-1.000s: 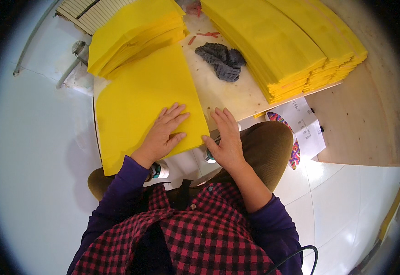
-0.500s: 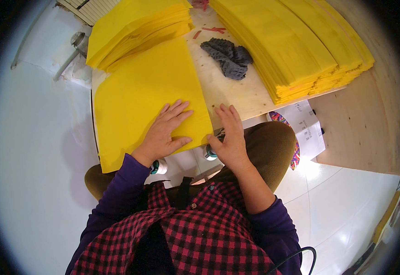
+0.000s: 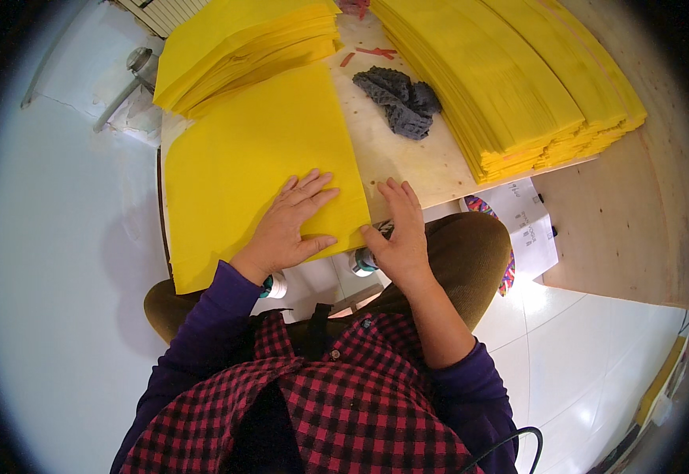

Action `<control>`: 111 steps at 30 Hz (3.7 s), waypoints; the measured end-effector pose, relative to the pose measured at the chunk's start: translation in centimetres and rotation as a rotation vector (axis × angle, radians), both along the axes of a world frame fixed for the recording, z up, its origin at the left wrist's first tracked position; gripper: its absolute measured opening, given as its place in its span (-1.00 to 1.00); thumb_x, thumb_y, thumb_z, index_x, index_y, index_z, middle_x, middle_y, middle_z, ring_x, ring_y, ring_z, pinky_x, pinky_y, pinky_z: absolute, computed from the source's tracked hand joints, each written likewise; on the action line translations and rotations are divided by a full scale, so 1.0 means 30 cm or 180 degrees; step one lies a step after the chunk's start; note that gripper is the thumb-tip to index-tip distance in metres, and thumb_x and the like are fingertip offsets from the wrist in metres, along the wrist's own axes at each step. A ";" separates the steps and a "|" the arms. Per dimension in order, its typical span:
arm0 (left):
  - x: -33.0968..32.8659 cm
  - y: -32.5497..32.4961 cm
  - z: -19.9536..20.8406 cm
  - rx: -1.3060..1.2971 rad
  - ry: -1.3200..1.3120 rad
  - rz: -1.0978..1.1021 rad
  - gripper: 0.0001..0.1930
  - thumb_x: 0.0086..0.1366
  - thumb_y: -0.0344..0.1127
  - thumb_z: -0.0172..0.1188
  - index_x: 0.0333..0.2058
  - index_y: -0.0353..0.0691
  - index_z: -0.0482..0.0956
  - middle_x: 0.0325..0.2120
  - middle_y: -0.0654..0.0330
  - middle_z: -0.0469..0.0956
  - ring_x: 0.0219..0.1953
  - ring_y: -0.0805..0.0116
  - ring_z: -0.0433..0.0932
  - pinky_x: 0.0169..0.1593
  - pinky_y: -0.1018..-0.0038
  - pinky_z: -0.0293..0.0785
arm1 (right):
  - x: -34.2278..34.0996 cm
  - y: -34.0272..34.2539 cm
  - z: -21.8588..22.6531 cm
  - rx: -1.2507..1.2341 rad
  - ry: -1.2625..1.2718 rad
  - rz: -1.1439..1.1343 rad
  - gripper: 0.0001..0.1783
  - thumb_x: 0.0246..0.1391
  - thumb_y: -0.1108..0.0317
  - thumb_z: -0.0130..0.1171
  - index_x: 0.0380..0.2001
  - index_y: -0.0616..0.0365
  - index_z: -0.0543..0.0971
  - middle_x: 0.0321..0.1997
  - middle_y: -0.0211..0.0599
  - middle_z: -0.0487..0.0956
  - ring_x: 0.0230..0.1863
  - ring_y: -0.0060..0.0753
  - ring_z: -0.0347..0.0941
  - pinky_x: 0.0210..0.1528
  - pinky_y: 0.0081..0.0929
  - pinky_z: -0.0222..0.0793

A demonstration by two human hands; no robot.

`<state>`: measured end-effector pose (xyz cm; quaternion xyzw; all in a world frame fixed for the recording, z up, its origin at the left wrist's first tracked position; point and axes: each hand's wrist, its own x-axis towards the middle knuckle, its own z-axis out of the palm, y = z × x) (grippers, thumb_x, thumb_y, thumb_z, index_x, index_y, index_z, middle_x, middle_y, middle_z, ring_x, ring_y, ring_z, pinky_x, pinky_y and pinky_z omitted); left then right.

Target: The person folds yellow paper sheets by hand, aligning edges and pressing creases. They stack the folded sheets and occasionally flip the stack to continue folding.

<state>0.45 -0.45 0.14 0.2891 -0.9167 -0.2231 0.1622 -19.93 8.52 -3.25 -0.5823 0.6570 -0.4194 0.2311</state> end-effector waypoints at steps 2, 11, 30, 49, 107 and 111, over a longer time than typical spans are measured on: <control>-0.001 0.000 -0.001 -0.0009 0.0002 0.0003 -0.32 0.10 0.00 0.27 0.15 -0.19 0.36 0.24 0.03 0.24 0.33 0.03 0.12 0.37 0.12 -0.06 | -0.002 -0.001 -0.003 0.0017 0.0006 0.0000 -0.29 -0.17 0.37 0.24 0.15 0.21 0.34 0.29 0.04 0.28 0.39 0.13 0.02 0.37 -0.14 -0.03; 0.002 -0.002 -0.001 0.0079 -0.0077 -0.0004 -0.30 0.11 0.02 0.24 0.19 -0.16 0.33 0.27 0.06 0.21 0.35 0.06 0.08 0.38 0.14 -0.12 | -0.010 0.010 0.003 0.0051 -0.0192 0.0060 -0.34 -0.09 0.41 0.18 0.18 0.13 0.34 0.33 -0.05 0.25 0.44 -0.02 -0.04 0.41 -0.21 -0.10; -0.003 0.003 0.007 0.0099 -0.0148 0.0031 -0.31 0.12 0.01 0.25 0.19 -0.16 0.33 0.27 0.08 0.20 0.36 0.08 0.06 0.39 0.16 -0.12 | 0.001 -0.005 -0.006 -0.0025 0.0261 0.0021 -0.31 -0.19 0.35 0.25 0.11 0.21 0.38 0.26 0.01 0.32 0.35 0.14 0.07 0.35 -0.12 0.01; -0.001 0.001 0.002 0.0102 -0.0068 0.0036 -0.31 0.11 0.00 0.26 0.18 -0.16 0.34 0.27 0.07 0.21 0.35 0.08 0.09 0.38 0.16 -0.11 | 0.011 -0.023 -0.001 0.0041 0.0156 -0.0147 -0.36 -0.15 0.30 0.22 0.09 0.19 0.41 0.23 0.03 0.35 0.34 0.14 0.10 0.34 -0.13 0.02; 0.039 -0.025 -0.034 0.1175 0.0883 0.0427 -0.52 0.41 -0.18 -0.11 0.21 -0.32 0.26 0.22 -0.02 0.27 0.28 0.00 0.19 0.37 0.25 -0.04 | -0.291 -0.494 -0.043 0.0019 0.1560 -0.0563 -0.68 0.11 0.10 0.14 -0.31 0.14 0.60 -0.19 -0.18 0.52 -0.12 -0.02 0.46 -0.12 -0.16 0.40; 0.043 -0.020 -0.030 0.1250 0.0912 0.0480 -0.52 0.41 -0.16 -0.10 0.21 -0.31 0.25 0.22 -0.01 0.27 0.29 -0.07 0.17 0.37 0.26 -0.02 | -0.274 -0.484 -0.030 -0.0262 0.1163 -0.0863 -0.68 0.15 0.11 0.11 -0.30 0.15 0.61 -0.22 -0.14 0.53 -0.20 -0.01 0.46 -0.15 -0.22 0.39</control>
